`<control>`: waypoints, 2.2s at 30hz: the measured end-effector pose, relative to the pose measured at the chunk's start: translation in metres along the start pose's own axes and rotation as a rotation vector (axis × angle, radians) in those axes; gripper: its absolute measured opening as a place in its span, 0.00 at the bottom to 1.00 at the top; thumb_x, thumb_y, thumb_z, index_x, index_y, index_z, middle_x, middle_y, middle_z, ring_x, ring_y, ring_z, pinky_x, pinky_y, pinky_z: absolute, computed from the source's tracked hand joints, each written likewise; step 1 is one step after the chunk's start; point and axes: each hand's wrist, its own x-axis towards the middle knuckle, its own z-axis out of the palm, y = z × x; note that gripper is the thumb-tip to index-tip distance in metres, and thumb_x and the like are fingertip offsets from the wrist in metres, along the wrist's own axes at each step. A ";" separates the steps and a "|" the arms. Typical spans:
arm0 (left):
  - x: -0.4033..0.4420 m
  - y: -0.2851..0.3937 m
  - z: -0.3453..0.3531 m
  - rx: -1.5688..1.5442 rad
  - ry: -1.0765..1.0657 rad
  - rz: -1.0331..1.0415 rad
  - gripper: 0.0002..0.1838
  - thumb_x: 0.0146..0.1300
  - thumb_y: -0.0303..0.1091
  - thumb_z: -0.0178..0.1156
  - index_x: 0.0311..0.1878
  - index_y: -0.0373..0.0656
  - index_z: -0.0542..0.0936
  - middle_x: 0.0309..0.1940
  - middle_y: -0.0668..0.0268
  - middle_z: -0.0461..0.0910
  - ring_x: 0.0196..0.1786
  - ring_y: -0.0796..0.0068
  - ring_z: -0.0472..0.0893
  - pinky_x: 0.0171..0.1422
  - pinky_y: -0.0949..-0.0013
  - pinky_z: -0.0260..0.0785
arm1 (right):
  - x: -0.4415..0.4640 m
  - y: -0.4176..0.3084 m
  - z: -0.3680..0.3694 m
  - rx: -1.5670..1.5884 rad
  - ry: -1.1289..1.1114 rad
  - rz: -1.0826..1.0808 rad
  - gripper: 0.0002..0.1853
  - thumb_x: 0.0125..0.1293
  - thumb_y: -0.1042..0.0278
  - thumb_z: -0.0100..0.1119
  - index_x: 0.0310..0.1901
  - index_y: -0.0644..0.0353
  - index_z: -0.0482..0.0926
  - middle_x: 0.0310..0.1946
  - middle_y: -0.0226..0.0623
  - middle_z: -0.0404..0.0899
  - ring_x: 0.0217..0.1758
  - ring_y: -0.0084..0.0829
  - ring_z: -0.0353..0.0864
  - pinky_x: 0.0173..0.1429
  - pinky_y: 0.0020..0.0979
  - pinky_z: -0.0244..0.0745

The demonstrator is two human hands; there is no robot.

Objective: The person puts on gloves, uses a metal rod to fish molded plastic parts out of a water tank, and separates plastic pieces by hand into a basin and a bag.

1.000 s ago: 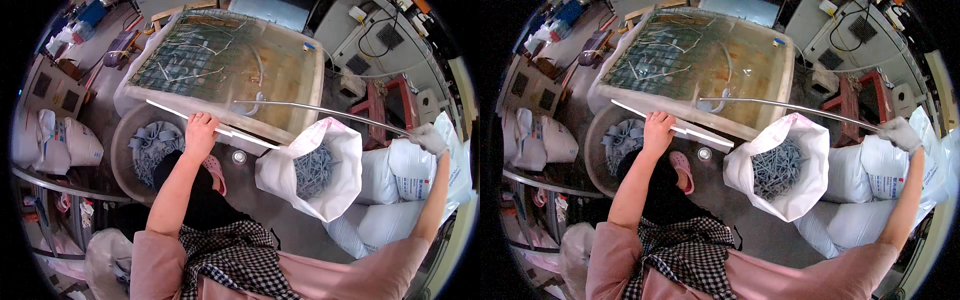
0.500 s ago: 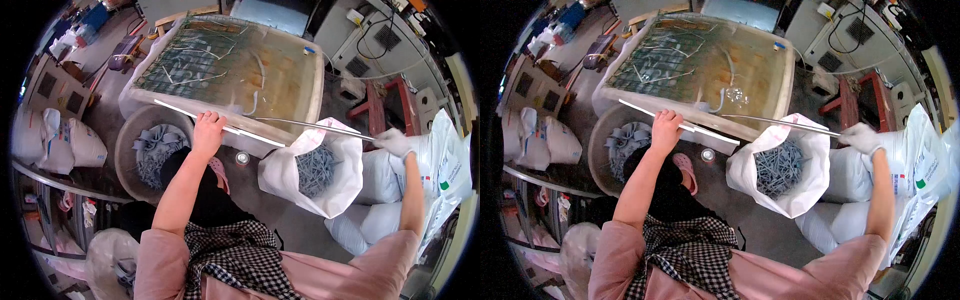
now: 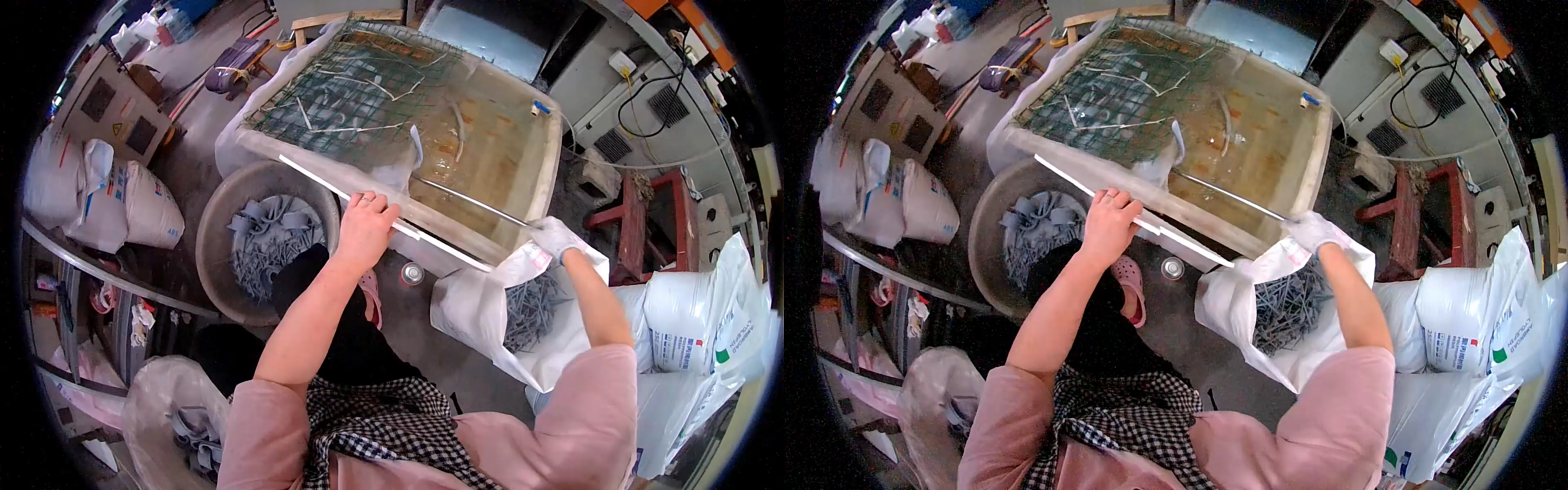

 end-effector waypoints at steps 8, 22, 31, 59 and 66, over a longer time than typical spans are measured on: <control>-0.007 -0.009 -0.009 -0.015 -0.050 -0.057 0.16 0.39 0.28 0.68 0.35 0.46 0.78 0.34 0.64 0.74 0.47 0.62 0.75 0.57 0.58 0.64 | -0.076 0.010 -0.090 -0.076 0.099 0.030 0.19 0.62 0.55 0.57 0.49 0.57 0.82 0.45 0.48 0.82 0.50 0.43 0.81 0.55 0.34 0.73; -0.006 -0.003 -0.007 0.014 -0.024 -0.012 0.17 0.38 0.27 0.69 0.35 0.45 0.78 0.33 0.64 0.73 0.46 0.62 0.74 0.55 0.59 0.64 | -0.184 0.152 -0.094 0.356 0.080 0.332 0.15 0.61 0.64 0.63 0.46 0.64 0.84 0.21 0.23 0.75 0.21 0.15 0.68 0.26 0.21 0.63; -0.004 -0.001 0.002 -0.021 0.047 0.031 0.16 0.37 0.25 0.68 0.32 0.46 0.75 0.31 0.64 0.72 0.43 0.61 0.74 0.52 0.58 0.64 | -0.109 0.148 -0.054 0.405 -0.083 0.102 0.14 0.63 0.63 0.63 0.44 0.64 0.84 0.21 0.20 0.73 0.20 0.14 0.63 0.24 0.22 0.59; 0.014 -0.001 0.011 -0.015 0.053 -0.018 0.06 0.45 0.30 0.58 0.29 0.45 0.78 0.29 0.65 0.72 0.41 0.66 0.74 0.52 0.64 0.64 | 0.119 -0.099 0.005 0.073 0.002 -0.158 0.21 0.62 0.45 0.55 0.49 0.50 0.83 0.45 0.46 0.82 0.51 0.46 0.80 0.55 0.39 0.73; 0.011 0.002 0.009 -0.011 0.050 -0.029 0.16 0.37 0.29 0.65 0.36 0.47 0.79 0.31 0.67 0.72 0.44 0.67 0.74 0.55 0.62 0.64 | 0.103 -0.092 0.004 0.049 0.066 -0.214 0.23 0.63 0.44 0.54 0.51 0.49 0.82 0.47 0.43 0.82 0.55 0.43 0.79 0.59 0.38 0.72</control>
